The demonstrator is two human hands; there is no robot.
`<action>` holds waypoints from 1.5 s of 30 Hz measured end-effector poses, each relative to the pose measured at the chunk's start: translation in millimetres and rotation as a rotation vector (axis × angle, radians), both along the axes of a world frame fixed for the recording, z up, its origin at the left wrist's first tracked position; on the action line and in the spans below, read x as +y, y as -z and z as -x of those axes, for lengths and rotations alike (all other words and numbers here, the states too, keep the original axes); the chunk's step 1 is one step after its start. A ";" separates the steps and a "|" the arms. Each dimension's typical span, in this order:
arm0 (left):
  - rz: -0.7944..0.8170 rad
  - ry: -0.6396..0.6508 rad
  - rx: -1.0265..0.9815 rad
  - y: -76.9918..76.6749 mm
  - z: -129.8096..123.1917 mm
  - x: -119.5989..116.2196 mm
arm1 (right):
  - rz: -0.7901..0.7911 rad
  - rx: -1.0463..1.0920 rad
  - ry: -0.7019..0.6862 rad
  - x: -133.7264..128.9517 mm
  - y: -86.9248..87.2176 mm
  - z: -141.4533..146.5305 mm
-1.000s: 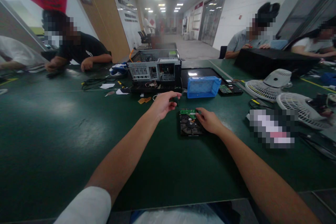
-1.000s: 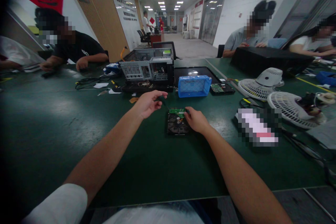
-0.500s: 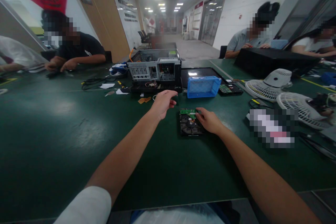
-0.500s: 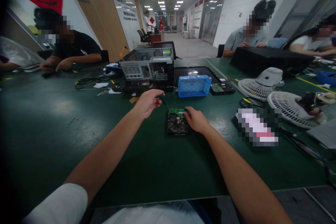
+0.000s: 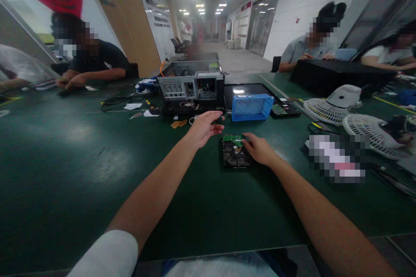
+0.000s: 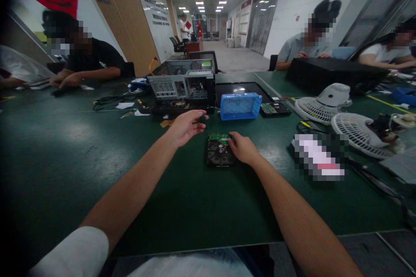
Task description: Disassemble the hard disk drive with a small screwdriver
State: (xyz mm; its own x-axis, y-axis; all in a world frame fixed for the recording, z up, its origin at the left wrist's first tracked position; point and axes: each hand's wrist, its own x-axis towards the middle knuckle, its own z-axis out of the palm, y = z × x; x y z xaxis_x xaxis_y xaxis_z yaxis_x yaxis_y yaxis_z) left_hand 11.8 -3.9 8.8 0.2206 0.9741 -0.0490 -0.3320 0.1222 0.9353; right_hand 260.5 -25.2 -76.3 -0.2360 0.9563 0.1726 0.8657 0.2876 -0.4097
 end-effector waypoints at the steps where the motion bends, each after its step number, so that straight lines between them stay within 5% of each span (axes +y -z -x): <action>1: 0.006 0.008 -0.012 -0.5 -0.4 -0.6 | 0.001 0.002 0.001 0.1 -0.1 0.1; 25: 0.088 0.077 -0.159 -8.6 -4.3 -6.1 | 0.003 0.019 0.006 -0.4 -0.4 0.8; 45: 0.048 0.144 -0.156 2.0 -3.7 -2.3 | 0.001 0.023 0.004 0.7 1.6 0.3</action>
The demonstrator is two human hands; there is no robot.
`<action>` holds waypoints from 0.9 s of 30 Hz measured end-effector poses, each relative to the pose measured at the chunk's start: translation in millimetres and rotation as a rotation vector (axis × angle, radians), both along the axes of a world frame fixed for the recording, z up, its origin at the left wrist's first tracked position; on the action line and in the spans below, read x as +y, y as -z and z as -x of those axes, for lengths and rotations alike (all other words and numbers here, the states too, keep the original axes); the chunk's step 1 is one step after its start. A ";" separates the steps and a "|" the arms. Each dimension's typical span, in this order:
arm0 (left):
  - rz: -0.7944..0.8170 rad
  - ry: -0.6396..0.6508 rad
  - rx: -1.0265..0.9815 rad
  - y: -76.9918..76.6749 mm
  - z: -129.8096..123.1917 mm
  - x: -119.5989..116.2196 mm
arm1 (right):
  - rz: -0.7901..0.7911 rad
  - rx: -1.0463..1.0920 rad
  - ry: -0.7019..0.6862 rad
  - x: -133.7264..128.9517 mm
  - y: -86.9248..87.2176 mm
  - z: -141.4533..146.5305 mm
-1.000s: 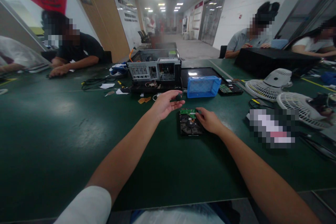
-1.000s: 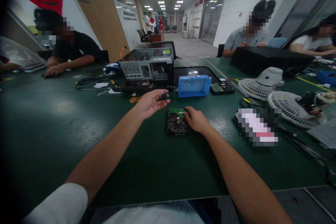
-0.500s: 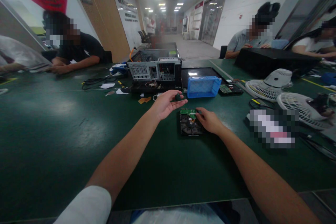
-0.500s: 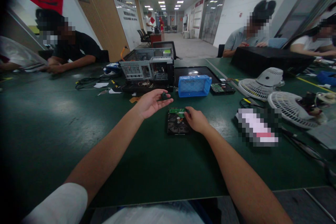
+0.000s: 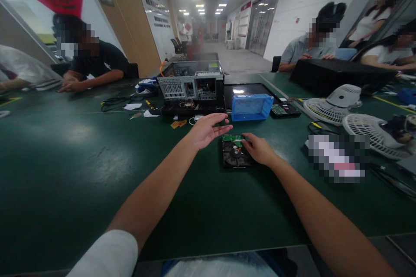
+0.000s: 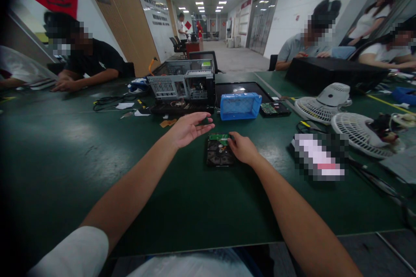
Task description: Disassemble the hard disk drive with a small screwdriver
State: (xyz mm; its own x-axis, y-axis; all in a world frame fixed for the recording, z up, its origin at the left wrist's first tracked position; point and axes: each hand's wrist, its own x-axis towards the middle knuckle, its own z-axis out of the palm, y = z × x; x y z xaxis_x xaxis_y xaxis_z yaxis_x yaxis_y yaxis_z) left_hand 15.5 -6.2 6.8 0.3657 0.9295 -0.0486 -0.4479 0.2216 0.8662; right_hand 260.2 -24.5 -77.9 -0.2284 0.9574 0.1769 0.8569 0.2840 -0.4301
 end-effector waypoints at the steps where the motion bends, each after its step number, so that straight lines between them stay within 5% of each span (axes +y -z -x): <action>1: 0.004 0.001 0.005 -0.1 0.2 0.0 | 0.004 0.002 -0.001 -0.3 -0.3 0.2; 27: 0.048 -0.215 0.194 -6.4 1.0 -0.7 | 0.010 0.003 -0.002 0.1 -0.2 -0.6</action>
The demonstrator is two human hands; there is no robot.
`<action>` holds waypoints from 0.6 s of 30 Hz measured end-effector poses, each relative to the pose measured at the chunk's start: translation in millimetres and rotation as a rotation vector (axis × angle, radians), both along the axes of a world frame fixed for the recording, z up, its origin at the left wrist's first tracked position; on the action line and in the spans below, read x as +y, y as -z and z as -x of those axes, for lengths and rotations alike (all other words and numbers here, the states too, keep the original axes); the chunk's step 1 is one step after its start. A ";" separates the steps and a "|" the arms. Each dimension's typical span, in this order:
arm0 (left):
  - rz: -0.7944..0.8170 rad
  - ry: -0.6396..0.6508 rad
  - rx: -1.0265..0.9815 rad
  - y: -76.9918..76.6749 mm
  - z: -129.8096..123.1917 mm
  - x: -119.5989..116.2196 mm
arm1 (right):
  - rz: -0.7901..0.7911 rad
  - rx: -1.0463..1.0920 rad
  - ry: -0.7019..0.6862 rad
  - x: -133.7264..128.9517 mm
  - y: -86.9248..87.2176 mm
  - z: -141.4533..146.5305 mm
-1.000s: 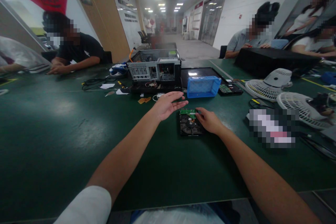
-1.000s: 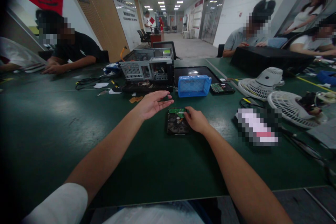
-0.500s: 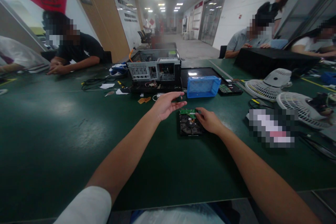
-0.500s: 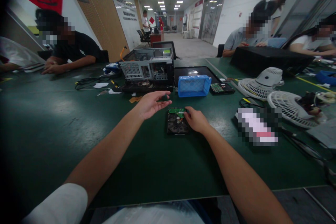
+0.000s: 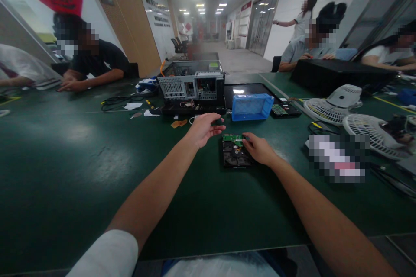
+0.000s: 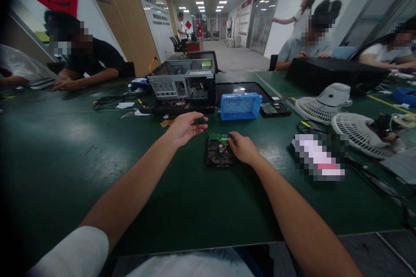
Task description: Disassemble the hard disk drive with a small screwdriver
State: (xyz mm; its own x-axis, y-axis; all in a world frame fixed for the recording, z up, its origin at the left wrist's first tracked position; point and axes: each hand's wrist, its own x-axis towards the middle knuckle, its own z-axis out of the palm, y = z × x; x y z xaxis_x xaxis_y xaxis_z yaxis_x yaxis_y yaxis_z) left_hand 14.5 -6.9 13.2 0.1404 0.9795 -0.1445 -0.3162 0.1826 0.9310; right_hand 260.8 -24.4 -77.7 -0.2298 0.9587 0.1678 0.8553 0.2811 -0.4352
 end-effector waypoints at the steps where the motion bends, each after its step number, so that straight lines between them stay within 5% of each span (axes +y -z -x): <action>1: 0.000 -0.003 0.007 -0.3 0.2 -0.2 | -0.003 0.003 -0.003 0.2 0.5 -0.3; 18: -0.093 -0.077 0.047 7.2 2.1 6.2 | -0.002 -0.018 0.007 -0.3 -0.3 -0.3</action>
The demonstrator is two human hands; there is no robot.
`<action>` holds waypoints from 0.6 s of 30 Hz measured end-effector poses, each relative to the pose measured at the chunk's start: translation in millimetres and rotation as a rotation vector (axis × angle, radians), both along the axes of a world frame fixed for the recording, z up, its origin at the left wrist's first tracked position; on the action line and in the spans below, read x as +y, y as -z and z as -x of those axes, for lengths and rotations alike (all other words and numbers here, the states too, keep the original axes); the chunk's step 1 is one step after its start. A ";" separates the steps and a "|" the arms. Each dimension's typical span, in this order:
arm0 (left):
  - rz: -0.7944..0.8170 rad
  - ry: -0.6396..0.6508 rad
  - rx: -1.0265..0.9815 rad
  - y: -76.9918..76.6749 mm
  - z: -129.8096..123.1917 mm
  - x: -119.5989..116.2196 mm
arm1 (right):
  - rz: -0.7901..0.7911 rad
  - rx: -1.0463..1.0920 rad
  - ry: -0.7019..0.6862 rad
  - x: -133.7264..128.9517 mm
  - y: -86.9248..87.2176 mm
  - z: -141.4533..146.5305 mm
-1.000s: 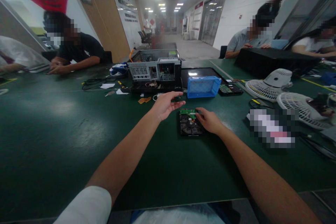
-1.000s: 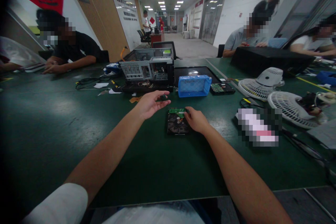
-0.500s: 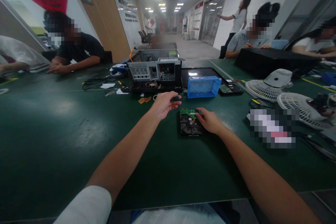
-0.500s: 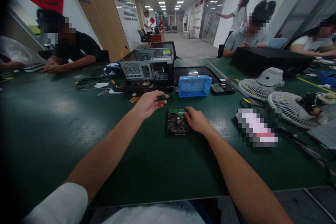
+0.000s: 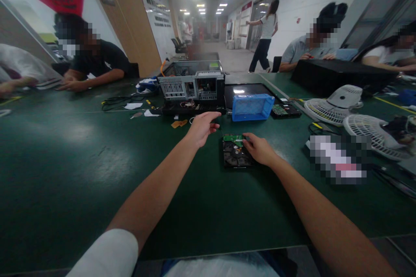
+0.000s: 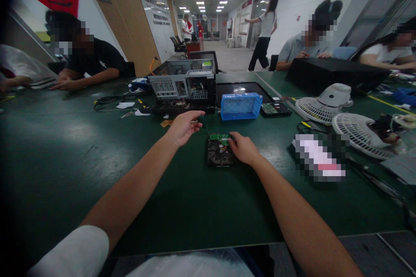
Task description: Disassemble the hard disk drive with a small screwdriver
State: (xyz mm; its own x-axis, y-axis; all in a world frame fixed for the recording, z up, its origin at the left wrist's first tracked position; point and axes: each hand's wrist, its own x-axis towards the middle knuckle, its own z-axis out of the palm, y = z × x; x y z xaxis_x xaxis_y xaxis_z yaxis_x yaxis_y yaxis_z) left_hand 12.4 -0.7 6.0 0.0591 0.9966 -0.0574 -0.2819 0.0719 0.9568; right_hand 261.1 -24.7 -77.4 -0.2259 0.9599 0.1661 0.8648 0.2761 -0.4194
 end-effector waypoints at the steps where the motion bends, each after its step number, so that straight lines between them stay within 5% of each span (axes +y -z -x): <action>1: -0.008 0.003 0.004 -0.5 -0.2 -0.7 | -0.004 -0.003 0.002 0.1 0.4 0.0; 18: -0.025 0.237 -0.045 -2.0 -2.9 -7.6 | 0.003 -0.002 0.004 -1.8 -3.4 2.1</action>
